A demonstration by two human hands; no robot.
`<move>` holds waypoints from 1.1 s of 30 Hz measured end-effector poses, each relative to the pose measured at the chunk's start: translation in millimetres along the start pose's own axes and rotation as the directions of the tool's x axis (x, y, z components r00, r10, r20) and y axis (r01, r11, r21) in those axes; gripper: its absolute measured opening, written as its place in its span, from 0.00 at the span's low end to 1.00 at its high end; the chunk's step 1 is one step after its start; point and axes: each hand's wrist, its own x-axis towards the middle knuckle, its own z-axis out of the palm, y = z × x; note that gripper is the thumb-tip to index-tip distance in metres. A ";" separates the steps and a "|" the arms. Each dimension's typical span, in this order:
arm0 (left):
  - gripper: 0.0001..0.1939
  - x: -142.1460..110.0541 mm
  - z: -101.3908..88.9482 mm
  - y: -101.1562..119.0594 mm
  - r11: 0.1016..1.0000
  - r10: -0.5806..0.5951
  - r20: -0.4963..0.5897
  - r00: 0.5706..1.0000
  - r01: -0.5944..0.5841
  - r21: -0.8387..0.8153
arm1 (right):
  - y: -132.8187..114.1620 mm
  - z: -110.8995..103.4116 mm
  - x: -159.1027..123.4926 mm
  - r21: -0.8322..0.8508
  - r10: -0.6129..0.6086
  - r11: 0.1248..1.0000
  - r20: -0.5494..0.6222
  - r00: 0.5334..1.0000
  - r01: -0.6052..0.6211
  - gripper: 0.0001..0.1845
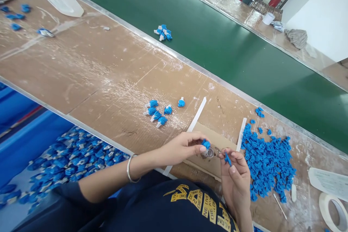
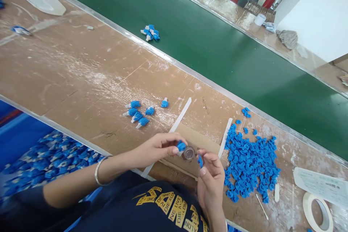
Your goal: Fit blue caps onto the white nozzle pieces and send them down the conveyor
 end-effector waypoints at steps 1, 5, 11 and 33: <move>0.16 0.0 9.7 -0.2 0.979 -0.059 -0.002 0.998 0.057 -0.193 | -1.2 1.9 0.3 0.045 0.022 0.999 -0.027 0.999 -0.021 0.13; 0.26 2.9 41.3 -4.8 0.794 -0.174 0.028 0.984 0.157 -0.587 | -5.6 7.0 0.8 0.146 0.084 0.986 -0.026 0.996 -0.080 0.15; 0.26 4.3 55.1 -7.3 0.708 -0.204 0.028 0.979 0.167 -0.686 | -2.6 6.4 -0.4 0.120 0.040 0.992 0.009 0.999 -0.041 0.13; 0.28 7.2 51.1 0.4 0.771 -0.213 0.120 0.970 0.243 -0.588 | -4.0 -14.8 -6.1 -0.583 -0.483 0.439 0.489 0.726 0.684 0.26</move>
